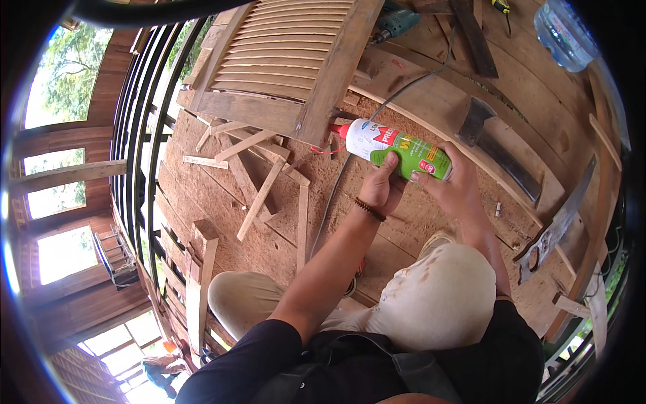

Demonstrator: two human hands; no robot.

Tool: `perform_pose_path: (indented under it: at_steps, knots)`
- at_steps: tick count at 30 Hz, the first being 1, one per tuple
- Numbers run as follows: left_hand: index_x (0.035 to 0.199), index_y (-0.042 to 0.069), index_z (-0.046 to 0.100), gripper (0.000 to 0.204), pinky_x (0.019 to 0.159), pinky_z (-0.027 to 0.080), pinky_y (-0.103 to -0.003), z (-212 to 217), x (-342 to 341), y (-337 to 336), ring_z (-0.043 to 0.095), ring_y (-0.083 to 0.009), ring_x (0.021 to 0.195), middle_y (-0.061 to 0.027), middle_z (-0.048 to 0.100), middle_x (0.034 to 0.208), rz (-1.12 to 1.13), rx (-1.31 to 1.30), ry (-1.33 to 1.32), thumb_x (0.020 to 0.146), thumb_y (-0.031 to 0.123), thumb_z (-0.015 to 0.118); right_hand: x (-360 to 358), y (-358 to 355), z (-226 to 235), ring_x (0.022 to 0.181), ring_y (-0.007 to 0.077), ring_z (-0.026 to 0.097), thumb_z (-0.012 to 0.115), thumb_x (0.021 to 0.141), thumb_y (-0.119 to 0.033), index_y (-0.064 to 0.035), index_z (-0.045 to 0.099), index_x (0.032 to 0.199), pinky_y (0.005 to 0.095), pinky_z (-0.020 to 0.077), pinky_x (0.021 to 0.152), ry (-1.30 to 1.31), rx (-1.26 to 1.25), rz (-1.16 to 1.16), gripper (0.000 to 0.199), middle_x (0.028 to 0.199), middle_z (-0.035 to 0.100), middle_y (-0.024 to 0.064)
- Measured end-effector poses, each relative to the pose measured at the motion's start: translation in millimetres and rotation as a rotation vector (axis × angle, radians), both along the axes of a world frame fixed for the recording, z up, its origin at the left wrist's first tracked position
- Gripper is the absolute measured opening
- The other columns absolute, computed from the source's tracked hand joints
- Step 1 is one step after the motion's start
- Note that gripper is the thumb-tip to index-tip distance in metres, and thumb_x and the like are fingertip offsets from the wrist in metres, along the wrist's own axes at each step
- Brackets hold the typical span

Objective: The person assembles a wooden slatted panel by inserting small wooden dowels into pre-drilled holes. They use a hammer to tap the dowels into place and apply wood glue to the dowels before insertion. The person works on the panel while kneeling on a wooden floor.

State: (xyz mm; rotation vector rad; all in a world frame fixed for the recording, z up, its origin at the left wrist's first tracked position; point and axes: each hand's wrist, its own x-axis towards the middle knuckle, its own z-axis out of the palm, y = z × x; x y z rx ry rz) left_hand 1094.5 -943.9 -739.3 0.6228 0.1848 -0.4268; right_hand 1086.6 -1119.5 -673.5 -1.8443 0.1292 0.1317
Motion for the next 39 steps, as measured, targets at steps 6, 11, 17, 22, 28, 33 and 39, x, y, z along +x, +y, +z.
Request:
perform_pose_path:
  at_steps: [6, 11, 17, 22, 28, 33, 39]
  knots:
    - [0.139, 0.012, 0.049, 0.043, 0.109, 0.046, -0.044, -4.4, 6.1, 1.5, 0.058, -0.024, 0.127, -0.0064, 0.061, 0.135, -0.002, 0.041, -0.033, 0.102, 0.03, 0.062, 1.9, 1.6, -10.3, 0.081, 0.0229, 0.071, 0.088, 0.071, -0.022, 0.0025, 0.064, 0.109, 0.0363, 0.0549, 0.073, -0.015, 0.067, -0.027, 0.051, 0.088, 0.072, 0.0151]
    - [0.139, 0.011, 0.049, 0.04, 0.105, 0.049, -0.043, -8.0, 3.4, 10.4, 0.059, -0.0228, 0.124, -0.0055, 0.061, 0.133, -0.013, 0.123, 0.06, 0.103, 0.026, 0.06, -0.5, 2.5, -10.4, 0.077, 0.0218, 0.069, 0.087, 0.071, -0.022, 0.0017, 0.064, 0.105, 0.0361, 0.0537, 0.072, 0.007, 0.025, -0.018, 0.048, 0.086, 0.071, 0.0145]
    - [0.139, 0.009, 0.048, 0.039, 0.105, 0.049, -0.043, 4.0, 2.2, 11.0, 0.059, -0.0236, 0.124, -0.0067, 0.06, 0.134, -0.056, 0.256, 0.088, 0.104, 0.022, 0.06, -10.2, 0.4, -54.5, 0.082, 0.0183, 0.065, 0.088, 0.071, -0.025, 0.0, 0.064, 0.106, 0.0337, 0.0516, 0.074, 0.048, 0.207, -0.054, 0.049, 0.09, 0.069, 0.0119]
    - [0.139, 0.007, 0.048, 0.04, 0.106, 0.049, -0.044, 8.4, -1.3, 13.5, 0.059, -0.0239, 0.124, -0.0084, 0.059, 0.134, -0.07, 0.262, 0.103, 0.103, 0.02, 0.06, -17.4, 3.4, -50.0, 0.083, 0.0164, 0.064, 0.088, 0.071, -0.026, -0.0008, 0.063, 0.107, 0.0336, 0.0514, 0.074, 0.092, 0.177, -0.062, 0.05, 0.09, 0.068, 0.0102]
    - [0.136, 0.003, 0.05, 0.038, 0.103, 0.053, -0.042, 9.2, -7.0, 11.6, 0.062, -0.0241, 0.12, -0.0102, 0.062, 0.131, -0.046, 0.267, 0.129, 0.102, 0.016, 0.062, -22.8, 4.1, -54.9, 0.081, 0.0161, 0.066, 0.089, 0.07, -0.024, -0.0014, 0.063, 0.106, 0.0322, 0.0524, 0.072, 0.157, 0.237, -0.081, 0.049, 0.088, 0.069, 0.01]
    - [0.141, 0.005, 0.045, 0.041, 0.107, 0.05, -0.044, 5.5, -6.8, 12.4, 0.058, -0.0271, 0.126, -0.0124, 0.057, 0.138, -0.084, 0.336, 0.077, 0.105, 0.02, 0.056, -24.8, 2.2, -59.0, 0.081, 0.0156, 0.066, 0.09, 0.071, -0.022, -0.0014, 0.063, 0.108, 0.0319, 0.0528, 0.072, 0.137, 0.279, -0.077, 0.049, 0.089, 0.07, 0.0098]
    - [0.14, 0.006, 0.046, 0.04, 0.106, 0.049, -0.044, -7.0, -5.8, 22.2, 0.058, -0.0268, 0.125, -0.0115, 0.057, 0.137, -0.112, 0.379, 0.072, 0.104, 0.018, 0.057, -29.5, 9.4, -81.6, 0.089, 0.0104, 0.062, 0.089, 0.073, -0.013, -0.0011, 0.061, 0.112, 0.0281, 0.0524, 0.078, 0.139, 0.345, -0.061, 0.05, 0.096, 0.067, 0.0058]
